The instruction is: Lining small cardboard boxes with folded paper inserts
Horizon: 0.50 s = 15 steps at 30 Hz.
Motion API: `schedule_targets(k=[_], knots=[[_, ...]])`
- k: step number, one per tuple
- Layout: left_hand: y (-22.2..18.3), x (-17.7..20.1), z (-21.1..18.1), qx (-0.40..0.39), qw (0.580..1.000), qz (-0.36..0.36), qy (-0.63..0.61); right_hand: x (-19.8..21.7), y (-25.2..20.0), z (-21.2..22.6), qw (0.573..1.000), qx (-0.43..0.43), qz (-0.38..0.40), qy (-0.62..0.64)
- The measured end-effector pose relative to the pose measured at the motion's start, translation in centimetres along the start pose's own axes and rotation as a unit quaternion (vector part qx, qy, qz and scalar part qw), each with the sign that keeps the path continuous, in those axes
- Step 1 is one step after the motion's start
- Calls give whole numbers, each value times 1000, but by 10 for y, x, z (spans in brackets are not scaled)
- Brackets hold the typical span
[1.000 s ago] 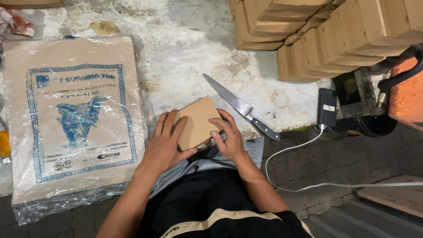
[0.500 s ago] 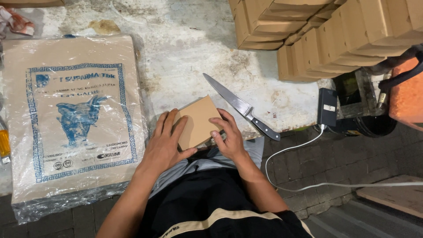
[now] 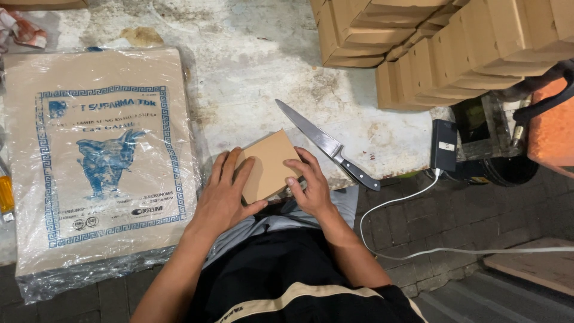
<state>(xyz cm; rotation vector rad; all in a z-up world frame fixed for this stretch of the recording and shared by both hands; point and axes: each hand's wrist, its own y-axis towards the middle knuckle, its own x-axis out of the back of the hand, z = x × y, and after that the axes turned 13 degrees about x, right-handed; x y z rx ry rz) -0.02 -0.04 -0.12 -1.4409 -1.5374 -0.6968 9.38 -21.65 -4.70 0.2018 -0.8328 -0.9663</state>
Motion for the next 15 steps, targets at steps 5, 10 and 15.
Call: schedule_targets(k=[5, 10, 15], knots=[[0, 1, 0, -4, 1000, -1, 0, 0, -1, 0, 1000, -5, 1, 4], [0, 1, 0, 0, 1000, 5, 2, 0, -1, 0, 1000, -4, 2, 3], [0, -1, 0, -6, 1000, -8, 4, -1, -1, -1, 1000, 4, -1, 6]])
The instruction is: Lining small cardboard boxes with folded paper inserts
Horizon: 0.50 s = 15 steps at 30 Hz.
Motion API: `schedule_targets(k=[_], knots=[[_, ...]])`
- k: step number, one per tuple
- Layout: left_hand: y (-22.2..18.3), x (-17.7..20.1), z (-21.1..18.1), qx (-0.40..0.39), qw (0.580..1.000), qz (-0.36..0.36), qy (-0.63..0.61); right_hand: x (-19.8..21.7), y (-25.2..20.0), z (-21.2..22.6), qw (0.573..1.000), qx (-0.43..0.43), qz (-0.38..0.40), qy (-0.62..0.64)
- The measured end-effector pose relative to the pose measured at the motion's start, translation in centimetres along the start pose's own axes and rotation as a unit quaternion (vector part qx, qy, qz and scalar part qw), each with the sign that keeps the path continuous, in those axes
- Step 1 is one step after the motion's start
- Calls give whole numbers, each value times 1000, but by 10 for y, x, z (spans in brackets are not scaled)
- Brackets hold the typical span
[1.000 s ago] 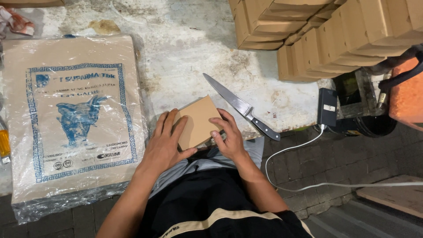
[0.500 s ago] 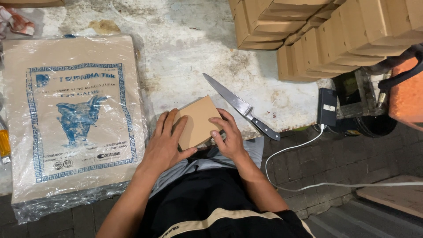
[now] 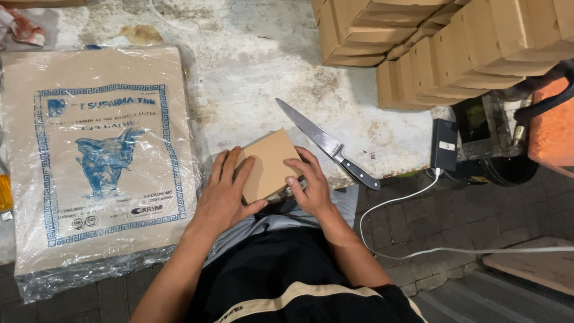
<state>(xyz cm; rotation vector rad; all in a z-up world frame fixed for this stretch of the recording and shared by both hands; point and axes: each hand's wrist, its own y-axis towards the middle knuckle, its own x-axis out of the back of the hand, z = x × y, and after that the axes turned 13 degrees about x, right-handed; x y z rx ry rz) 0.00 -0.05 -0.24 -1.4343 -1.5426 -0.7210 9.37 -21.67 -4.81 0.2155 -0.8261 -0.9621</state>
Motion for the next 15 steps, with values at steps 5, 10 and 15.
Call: schedule_targets(k=[5, 10, 15], knots=[[-1, 1, 0, -1, 1000, 3, 4, -1, -3, -5, 1000, 5, -3, -6], [-1, 1, -1, -1, 1000, 5, 3, -2, -3, -5, 1000, 5, -7, -6], [-1, 0, -1, -7, 1000, -13, 4, -1, -1, -2, 1000, 3, -4, -4]])
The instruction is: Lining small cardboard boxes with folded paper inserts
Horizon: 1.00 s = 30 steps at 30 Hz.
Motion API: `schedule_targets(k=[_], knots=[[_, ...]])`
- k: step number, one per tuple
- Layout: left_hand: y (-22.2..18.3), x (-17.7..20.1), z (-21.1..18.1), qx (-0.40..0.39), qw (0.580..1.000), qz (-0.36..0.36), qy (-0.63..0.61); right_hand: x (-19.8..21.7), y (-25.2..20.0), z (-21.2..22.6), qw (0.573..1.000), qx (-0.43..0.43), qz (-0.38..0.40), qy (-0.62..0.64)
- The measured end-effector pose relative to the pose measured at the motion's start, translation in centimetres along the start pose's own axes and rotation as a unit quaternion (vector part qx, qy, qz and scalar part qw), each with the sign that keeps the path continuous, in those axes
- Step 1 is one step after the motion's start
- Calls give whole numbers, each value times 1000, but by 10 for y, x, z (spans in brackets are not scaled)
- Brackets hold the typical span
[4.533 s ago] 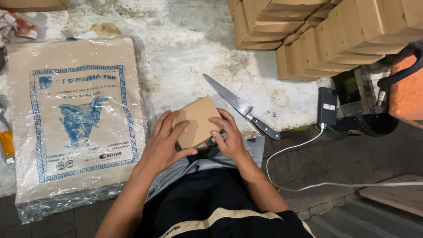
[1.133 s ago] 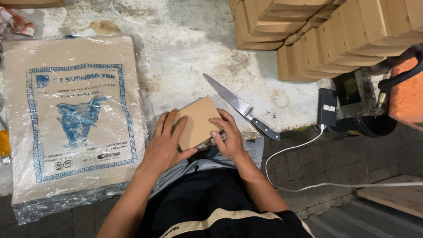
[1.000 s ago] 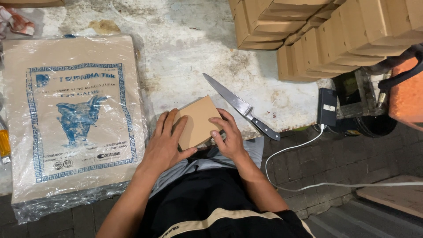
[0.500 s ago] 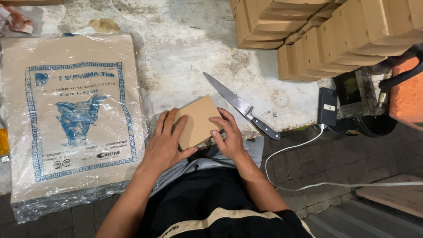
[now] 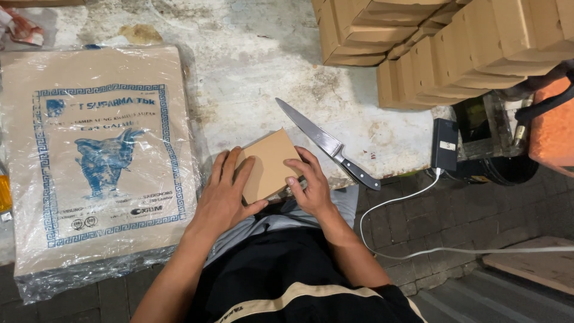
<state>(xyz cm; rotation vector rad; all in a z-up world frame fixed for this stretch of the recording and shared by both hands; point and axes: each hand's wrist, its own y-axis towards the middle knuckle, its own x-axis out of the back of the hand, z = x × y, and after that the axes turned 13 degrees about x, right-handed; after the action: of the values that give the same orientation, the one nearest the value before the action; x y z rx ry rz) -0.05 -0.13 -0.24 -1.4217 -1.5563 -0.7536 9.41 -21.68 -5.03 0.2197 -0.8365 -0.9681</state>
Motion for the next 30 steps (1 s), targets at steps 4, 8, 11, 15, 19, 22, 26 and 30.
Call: schedule_targets(k=[4, 8, 11, 15, 19, 22, 26, 30], knots=[[0, -2, 1, -1, 1000, -8, 8, 1, 0, -1, 1000, 3, 0, -2], [0, -2, 0, -2, 1000, -8, 3, 0, -1, -1, 1000, 2, 0, -3], [0, -2, 0, 2, 1000, -1, 3, 0, 0, 0, 1000, 1, 0, -2], [0, -2, 1, 4, 1000, 1, 2, 0, 0, 1, 1000, 3, -2, -5], [0, -1, 0, 4, 1000, 2, 0, -1, -1, -2, 1000, 5, -4, -9], [0, 0, -1, 2, 1000, 3, -4, 0, 1, 1, 1000, -2, 0, -5], [0, -1, 0, 3, 1000, 1, -4, 1, 2, 1, 1000, -3, -3, -1], [0, 0, 0, 4, 1000, 2, -3, -1, 0, -1, 1000, 0, -5, -7]])
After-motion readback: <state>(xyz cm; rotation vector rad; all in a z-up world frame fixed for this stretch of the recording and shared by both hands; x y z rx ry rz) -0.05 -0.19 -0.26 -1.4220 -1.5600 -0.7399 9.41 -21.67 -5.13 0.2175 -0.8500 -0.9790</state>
